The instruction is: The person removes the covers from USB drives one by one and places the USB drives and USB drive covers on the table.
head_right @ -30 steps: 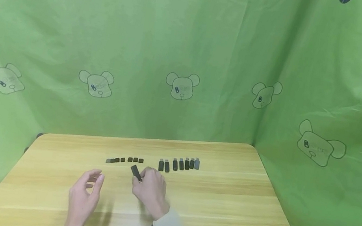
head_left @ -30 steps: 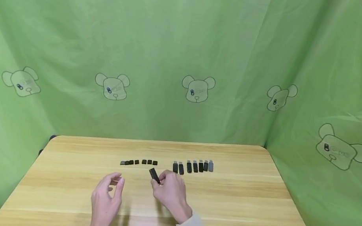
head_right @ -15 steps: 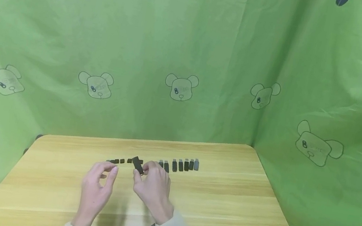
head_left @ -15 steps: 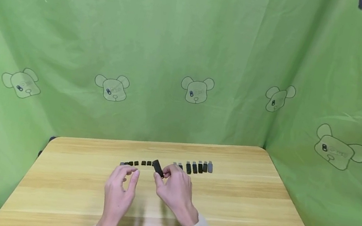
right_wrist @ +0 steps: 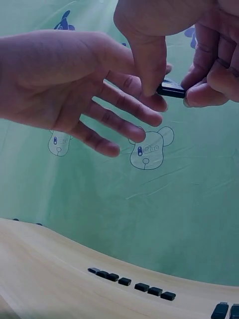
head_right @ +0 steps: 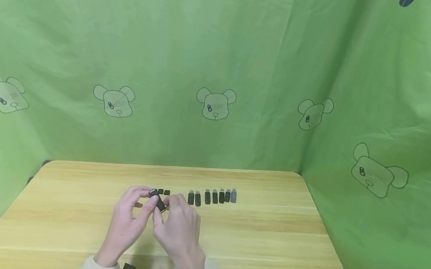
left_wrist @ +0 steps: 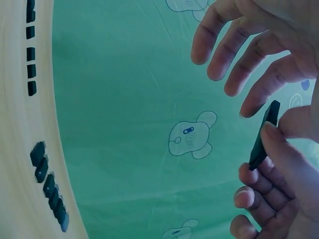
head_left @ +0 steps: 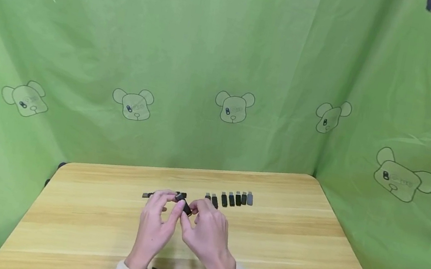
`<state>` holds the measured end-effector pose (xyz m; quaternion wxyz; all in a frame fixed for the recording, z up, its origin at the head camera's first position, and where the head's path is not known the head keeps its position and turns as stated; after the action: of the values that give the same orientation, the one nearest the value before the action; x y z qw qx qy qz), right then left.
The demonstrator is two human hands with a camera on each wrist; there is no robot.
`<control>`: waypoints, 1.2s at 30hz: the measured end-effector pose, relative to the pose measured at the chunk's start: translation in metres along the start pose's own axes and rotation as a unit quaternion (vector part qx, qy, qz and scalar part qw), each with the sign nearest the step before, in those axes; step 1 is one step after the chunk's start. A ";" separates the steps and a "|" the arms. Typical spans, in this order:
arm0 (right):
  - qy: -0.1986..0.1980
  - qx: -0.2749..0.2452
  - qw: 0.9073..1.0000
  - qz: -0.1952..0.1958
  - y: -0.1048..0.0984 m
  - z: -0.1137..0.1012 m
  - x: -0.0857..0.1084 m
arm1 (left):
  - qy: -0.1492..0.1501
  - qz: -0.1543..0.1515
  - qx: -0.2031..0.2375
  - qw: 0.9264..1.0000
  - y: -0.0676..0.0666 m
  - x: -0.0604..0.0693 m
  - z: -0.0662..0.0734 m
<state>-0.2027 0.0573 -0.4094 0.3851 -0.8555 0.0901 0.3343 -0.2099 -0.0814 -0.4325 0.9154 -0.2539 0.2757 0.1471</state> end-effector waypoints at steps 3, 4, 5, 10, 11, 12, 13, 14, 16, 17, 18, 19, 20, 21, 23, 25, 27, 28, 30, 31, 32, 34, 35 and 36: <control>-0.025 0.017 1.000 0.008 -0.001 -0.001 0.002 | -0.006 -0.011 0.010 1.000 0.000 -0.002 0.002; -0.032 0.019 0.999 0.009 -0.001 -0.001 0.003 | -0.009 -0.015 0.014 1.000 0.000 -0.002 0.002; -0.038 0.021 0.999 0.010 -0.001 -0.002 0.004 | -0.011 -0.019 0.020 1.000 0.000 -0.002 0.003; -0.039 0.010 0.999 -0.018 -0.001 -0.003 0.007 | -0.020 -0.033 0.057 0.998 -0.001 0.000 0.003; -0.027 0.000 0.999 -0.038 -0.001 -0.003 0.007 | -0.021 -0.035 0.063 0.997 -0.001 0.001 0.002; -0.013 -0.016 0.998 -0.062 -0.001 -0.003 0.007 | -0.024 -0.037 0.067 0.997 -0.001 0.002 0.002; 0.003 -0.035 0.995 -0.089 -0.001 -0.002 0.007 | -0.027 -0.038 0.071 0.996 -0.001 0.003 0.002; 0.021 -0.058 0.991 -0.121 0.000 0.000 0.006 | -0.033 -0.040 0.074 0.996 -0.001 0.003 0.001; 0.057 -0.116 0.974 -0.183 0.002 0.004 0.007 | -0.045 -0.042 0.082 0.995 -0.001 0.005 0.001; 0.072 -0.145 0.964 -0.211 0.002 0.006 0.007 | -0.051 -0.041 0.086 0.994 -0.001 0.006 0.000; 0.083 -0.171 0.954 -0.233 0.003 0.007 0.008 | -0.056 -0.039 0.087 0.994 0.000 0.007 0.000; 0.092 -0.192 0.945 -0.250 0.004 0.009 0.008 | -0.063 -0.036 0.092 0.993 0.000 0.008 -0.001; 0.099 -0.211 0.936 -0.263 0.004 0.010 0.009 | -0.070 -0.032 0.095 0.993 0.000 0.008 -0.001; 0.103 -0.224 0.930 -0.271 0.005 0.011 0.009 | -0.075 -0.028 0.097 0.992 0.000 0.008 -0.002; 0.106 -0.240 0.924 -0.279 0.005 0.012 0.010 | -0.085 -0.021 0.098 0.991 0.000 0.009 -0.002; 0.110 -0.251 0.920 -0.281 0.005 0.012 0.011 | -0.094 -0.017 0.102 0.990 0.001 0.009 -0.002; 0.115 -0.260 0.916 -0.281 0.005 0.013 0.011 | -0.100 -0.018 0.111 0.989 0.001 0.008 -0.001; 0.117 -0.265 0.915 -0.280 0.005 0.013 0.011 | -0.107 -0.019 0.122 0.987 0.001 0.008 -0.001; 0.120 -0.269 0.915 -0.277 0.005 0.012 0.011 | -0.124 -0.020 0.147 0.981 0.002 0.008 -0.002; 0.119 -0.267 0.916 -0.274 0.006 0.012 0.011 | -0.133 -0.019 0.159 0.978 0.002 0.008 -0.003; 0.118 -0.264 0.918 -0.270 0.006 0.012 0.010 | -0.143 -0.017 0.170 0.975 0.002 0.008 -0.003; 0.115 -0.251 0.925 -0.261 0.006 0.011 0.010 | -0.160 -0.009 0.184 0.970 0.002 0.009 -0.005; 0.112 -0.241 0.929 -0.256 0.006 0.011 0.009 | -0.166 -0.004 0.188 0.968 0.002 0.009 -0.006; 0.109 -0.231 0.934 -0.250 0.006 0.010 0.009 | -0.169 0.002 0.189 0.967 0.002 0.009 -0.007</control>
<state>-0.2033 0.0613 -0.4237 0.2361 -0.9468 -0.1649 0.1433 -0.2062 -0.0819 -0.4436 0.9797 -0.0468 0.1407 0.1349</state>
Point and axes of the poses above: each hand's wrist, its own x-axis away from the middle knuckle, its own y-axis out of the palm, z = x × y, the point moved 4 cm from there along -x, towards the middle knuckle
